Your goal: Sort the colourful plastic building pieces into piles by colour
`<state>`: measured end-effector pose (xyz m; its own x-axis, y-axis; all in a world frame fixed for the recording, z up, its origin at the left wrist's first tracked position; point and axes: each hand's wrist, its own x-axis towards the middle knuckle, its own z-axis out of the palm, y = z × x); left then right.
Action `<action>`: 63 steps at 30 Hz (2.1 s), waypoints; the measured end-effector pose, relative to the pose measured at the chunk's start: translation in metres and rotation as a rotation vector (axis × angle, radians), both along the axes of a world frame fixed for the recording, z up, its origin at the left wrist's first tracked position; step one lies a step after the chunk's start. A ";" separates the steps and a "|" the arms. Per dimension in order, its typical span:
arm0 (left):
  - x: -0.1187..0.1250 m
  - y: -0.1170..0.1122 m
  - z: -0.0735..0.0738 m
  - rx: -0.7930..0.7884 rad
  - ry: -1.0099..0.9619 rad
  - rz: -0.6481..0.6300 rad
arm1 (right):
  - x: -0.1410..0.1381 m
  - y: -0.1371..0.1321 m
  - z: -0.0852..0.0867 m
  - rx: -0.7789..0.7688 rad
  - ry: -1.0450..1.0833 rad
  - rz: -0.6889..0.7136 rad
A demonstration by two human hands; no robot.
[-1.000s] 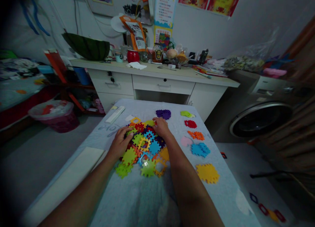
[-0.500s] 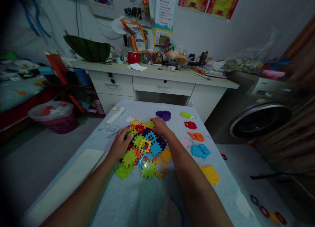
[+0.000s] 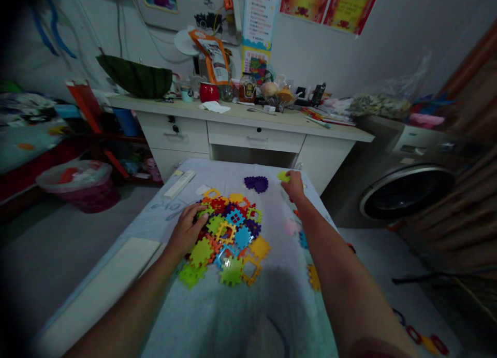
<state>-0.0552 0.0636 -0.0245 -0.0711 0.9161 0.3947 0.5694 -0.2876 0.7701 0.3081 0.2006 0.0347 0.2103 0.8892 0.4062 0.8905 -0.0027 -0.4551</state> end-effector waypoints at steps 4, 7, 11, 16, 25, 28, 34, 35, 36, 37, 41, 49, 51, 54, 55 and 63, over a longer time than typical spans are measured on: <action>-0.001 0.001 -0.001 0.002 -0.003 0.003 | 0.016 0.003 -0.011 -0.068 -0.008 -0.110; -0.002 0.001 -0.003 -0.007 0.001 -0.001 | 0.019 0.006 -0.020 -0.101 -0.047 -0.141; -0.002 0.001 -0.002 -0.006 0.005 -0.006 | 0.021 0.013 -0.025 -0.129 -0.096 -0.166; -0.002 0.000 -0.001 -0.011 0.007 -0.001 | 0.025 0.013 -0.026 -0.116 -0.159 -0.158; -0.001 0.000 -0.001 -0.007 0.010 0.005 | 0.000 -0.010 -0.008 -0.130 -0.091 -0.039; 0.000 0.000 -0.001 -0.004 0.006 0.006 | -0.027 -0.029 0.004 -0.162 0.019 0.185; -0.001 0.001 -0.002 0.000 0.007 0.007 | -0.077 -0.078 0.010 -0.456 -0.089 0.599; -0.001 0.002 -0.002 0.000 0.007 0.008 | -0.082 -0.083 0.008 -0.481 -0.138 0.589; -0.001 0.002 -0.002 0.003 0.007 0.008 | -0.085 -0.088 0.006 -0.492 -0.182 0.567; -0.001 0.002 -0.002 0.008 0.007 0.007 | -0.087 -0.091 0.003 -0.489 -0.219 0.539; -0.001 0.002 -0.001 0.022 0.003 -0.002 | -0.090 -0.095 -0.004 -0.455 -0.250 0.407; 0.001 0.001 0.001 0.017 -0.006 0.001 | -0.073 -0.093 -0.006 -0.406 -0.062 0.346; 0.001 0.001 0.000 0.012 0.000 0.001 | -0.067 -0.092 -0.007 -0.375 0.020 0.324; 0.001 0.001 -0.001 0.014 0.007 0.006 | -0.057 -0.086 -0.009 -0.338 0.208 0.272; 0.001 0.001 -0.001 0.016 0.008 0.008 | -0.054 -0.082 -0.009 -0.326 0.295 0.250; 0.000 0.001 -0.001 0.001 0.025 0.004 | 0.006 -0.030 0.002 -0.113 0.677 -0.181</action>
<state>-0.0553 0.0650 -0.0251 -0.0652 0.9154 0.3972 0.5898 -0.2857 0.7553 0.3140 0.1701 0.0369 0.5328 0.8452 0.0416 0.3933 -0.2038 -0.8965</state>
